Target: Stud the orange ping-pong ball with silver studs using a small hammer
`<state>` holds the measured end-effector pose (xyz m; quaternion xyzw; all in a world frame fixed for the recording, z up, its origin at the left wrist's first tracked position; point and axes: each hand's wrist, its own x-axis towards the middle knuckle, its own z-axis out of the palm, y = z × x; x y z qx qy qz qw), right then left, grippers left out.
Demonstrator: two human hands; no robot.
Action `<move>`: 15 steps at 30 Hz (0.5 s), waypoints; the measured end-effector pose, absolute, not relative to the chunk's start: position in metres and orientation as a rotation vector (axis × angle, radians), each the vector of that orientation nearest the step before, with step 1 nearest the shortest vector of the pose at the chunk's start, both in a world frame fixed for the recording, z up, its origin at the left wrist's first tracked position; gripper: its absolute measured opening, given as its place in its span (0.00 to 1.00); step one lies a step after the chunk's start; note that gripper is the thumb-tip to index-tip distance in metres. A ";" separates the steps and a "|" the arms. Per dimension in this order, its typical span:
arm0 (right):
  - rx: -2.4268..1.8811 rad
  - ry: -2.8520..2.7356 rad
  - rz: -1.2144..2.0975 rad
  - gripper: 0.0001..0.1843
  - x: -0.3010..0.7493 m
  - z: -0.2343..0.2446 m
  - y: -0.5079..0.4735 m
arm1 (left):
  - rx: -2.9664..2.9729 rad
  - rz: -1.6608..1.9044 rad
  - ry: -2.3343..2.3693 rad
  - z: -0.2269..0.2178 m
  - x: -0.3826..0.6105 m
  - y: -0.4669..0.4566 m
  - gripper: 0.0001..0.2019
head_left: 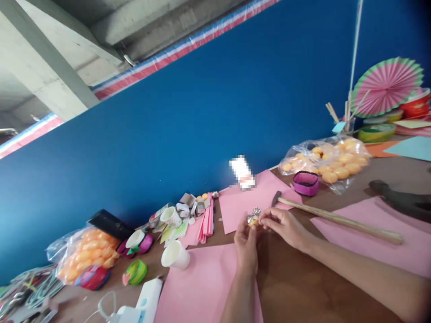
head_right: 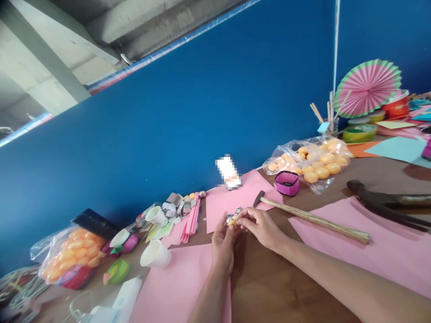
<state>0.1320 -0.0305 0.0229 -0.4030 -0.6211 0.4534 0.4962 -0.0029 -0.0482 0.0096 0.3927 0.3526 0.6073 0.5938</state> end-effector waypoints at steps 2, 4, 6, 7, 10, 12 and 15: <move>-0.958 -1.541 1.061 0.09 0.132 0.024 -0.031 | 0.930 1.409 0.849 0.010 -0.003 -0.049 0.27; -0.931 -1.568 1.028 0.08 0.132 0.023 -0.031 | 0.937 1.407 0.878 0.011 -0.002 -0.049 0.27; -0.924 -1.586 0.994 0.07 0.132 0.022 -0.030 | 0.934 1.405 0.896 0.012 -0.002 -0.050 0.27; -0.930 -1.592 0.978 0.07 0.132 0.021 -0.030 | 0.930 1.405 0.906 0.013 -0.002 -0.050 0.28; -0.947 -1.604 0.955 0.08 0.133 0.021 -0.028 | 0.930 1.407 0.934 0.014 -0.001 -0.050 0.28; -0.952 -1.609 0.965 0.09 0.133 0.021 -0.028 | 0.936 1.406 0.938 0.015 -0.001 -0.051 0.28; -0.969 -1.601 0.988 0.10 0.132 0.020 -0.029 | 0.952 1.400 0.935 0.015 -0.001 -0.051 0.27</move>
